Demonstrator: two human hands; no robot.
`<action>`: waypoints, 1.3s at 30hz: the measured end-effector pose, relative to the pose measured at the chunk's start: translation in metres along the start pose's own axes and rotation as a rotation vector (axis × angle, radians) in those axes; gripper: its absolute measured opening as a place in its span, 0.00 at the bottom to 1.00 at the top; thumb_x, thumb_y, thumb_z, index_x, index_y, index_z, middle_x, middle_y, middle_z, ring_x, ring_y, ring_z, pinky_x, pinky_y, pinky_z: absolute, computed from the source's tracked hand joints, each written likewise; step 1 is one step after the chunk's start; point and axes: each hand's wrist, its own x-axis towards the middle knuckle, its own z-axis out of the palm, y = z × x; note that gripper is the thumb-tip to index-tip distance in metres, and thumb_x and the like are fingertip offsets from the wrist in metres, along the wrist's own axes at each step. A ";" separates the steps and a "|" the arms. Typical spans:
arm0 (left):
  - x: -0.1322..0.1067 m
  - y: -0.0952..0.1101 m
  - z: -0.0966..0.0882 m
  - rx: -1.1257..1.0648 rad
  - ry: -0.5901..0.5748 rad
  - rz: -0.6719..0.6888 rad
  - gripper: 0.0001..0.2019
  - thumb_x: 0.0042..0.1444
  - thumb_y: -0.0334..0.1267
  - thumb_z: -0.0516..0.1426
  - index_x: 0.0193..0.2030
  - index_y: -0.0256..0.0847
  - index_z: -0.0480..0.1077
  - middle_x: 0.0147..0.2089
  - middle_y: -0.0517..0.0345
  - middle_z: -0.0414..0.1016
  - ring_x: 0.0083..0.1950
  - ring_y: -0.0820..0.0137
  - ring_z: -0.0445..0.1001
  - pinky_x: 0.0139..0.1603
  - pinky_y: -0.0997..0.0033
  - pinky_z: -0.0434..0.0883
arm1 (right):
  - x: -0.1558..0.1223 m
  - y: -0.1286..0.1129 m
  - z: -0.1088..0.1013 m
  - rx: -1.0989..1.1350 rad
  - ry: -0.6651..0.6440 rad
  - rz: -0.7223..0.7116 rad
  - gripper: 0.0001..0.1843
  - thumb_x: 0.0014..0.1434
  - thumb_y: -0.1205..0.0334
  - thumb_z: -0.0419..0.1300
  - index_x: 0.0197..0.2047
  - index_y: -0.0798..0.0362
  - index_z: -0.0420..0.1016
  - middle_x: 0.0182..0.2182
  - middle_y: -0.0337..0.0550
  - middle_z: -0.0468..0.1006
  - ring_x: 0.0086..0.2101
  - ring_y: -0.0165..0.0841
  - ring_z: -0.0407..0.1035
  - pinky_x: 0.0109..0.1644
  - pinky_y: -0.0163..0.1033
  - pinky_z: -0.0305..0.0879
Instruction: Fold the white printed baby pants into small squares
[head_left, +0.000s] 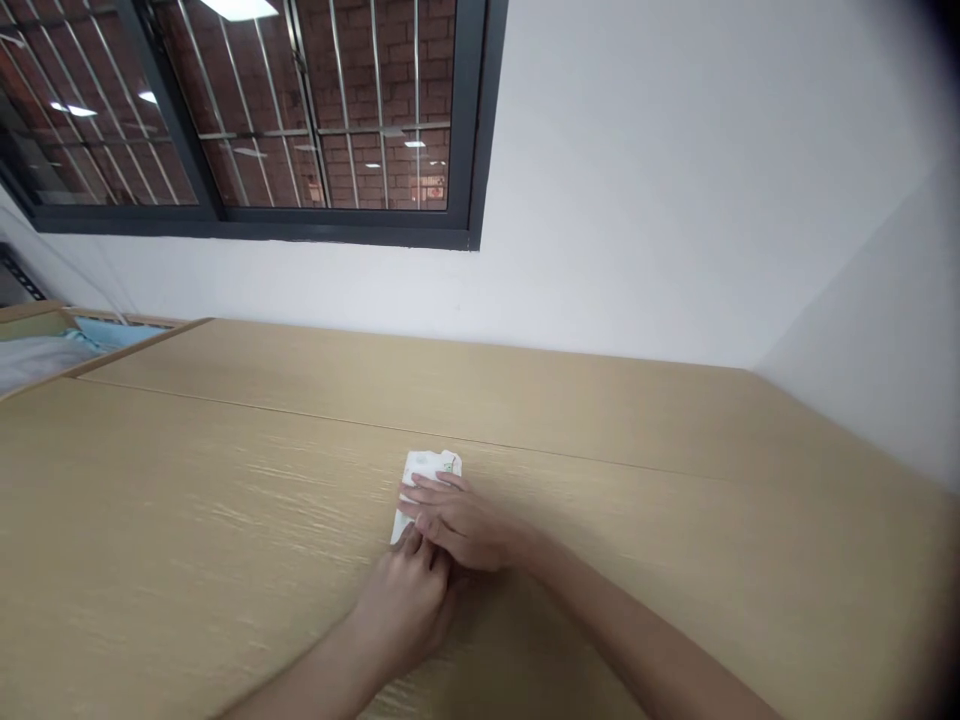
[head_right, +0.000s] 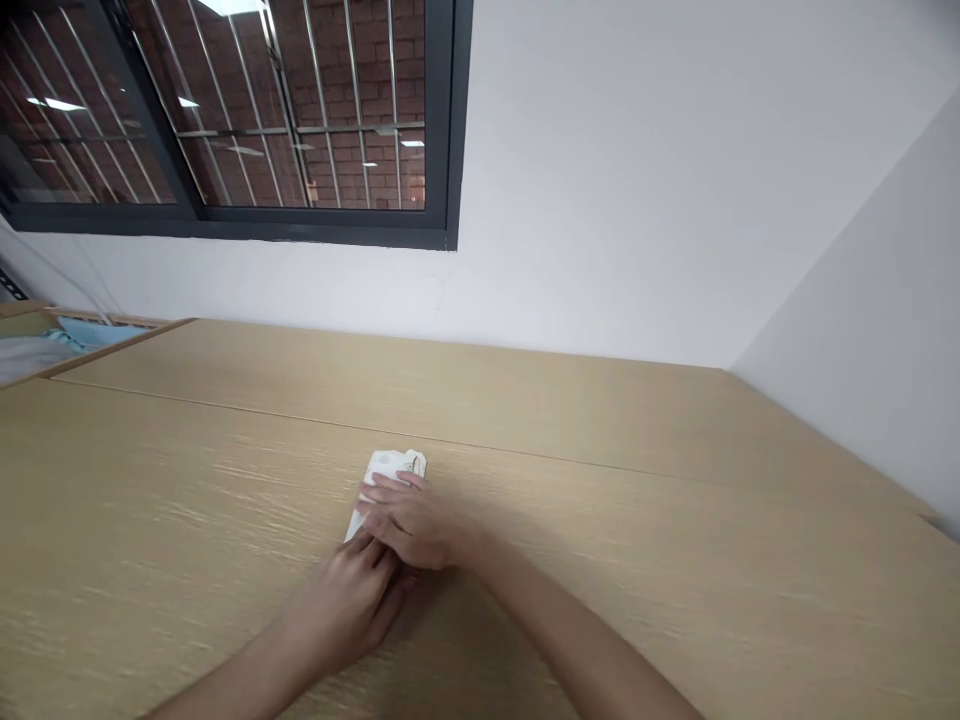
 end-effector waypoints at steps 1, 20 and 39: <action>0.000 -0.001 0.002 0.009 0.032 -0.005 0.21 0.66 0.40 0.50 0.60 0.31 0.71 0.59 0.32 0.74 0.61 0.43 0.73 0.57 0.45 0.77 | 0.001 0.007 0.000 -0.063 0.019 0.003 0.26 0.75 0.55 0.39 0.71 0.45 0.61 0.71 0.40 0.57 0.70 0.41 0.48 0.75 0.53 0.42; 0.010 -0.060 -0.009 -0.226 0.196 -0.491 0.15 0.69 0.48 0.48 0.34 0.42 0.64 0.35 0.50 0.74 0.40 0.57 0.73 0.43 0.58 0.65 | -0.007 0.047 0.007 -0.139 0.488 0.172 0.27 0.72 0.54 0.49 0.69 0.56 0.57 0.63 0.57 0.66 0.63 0.44 0.59 0.67 0.53 0.57; -0.014 -0.050 -0.048 -0.358 0.153 -0.456 0.12 0.65 0.45 0.51 0.32 0.44 0.61 0.30 0.59 0.72 0.30 0.68 0.68 0.32 0.68 0.57 | 0.004 -0.002 0.006 0.073 0.464 0.279 0.08 0.55 0.67 0.57 0.39 0.51 0.65 0.41 0.42 0.72 0.45 0.38 0.64 0.53 0.45 0.56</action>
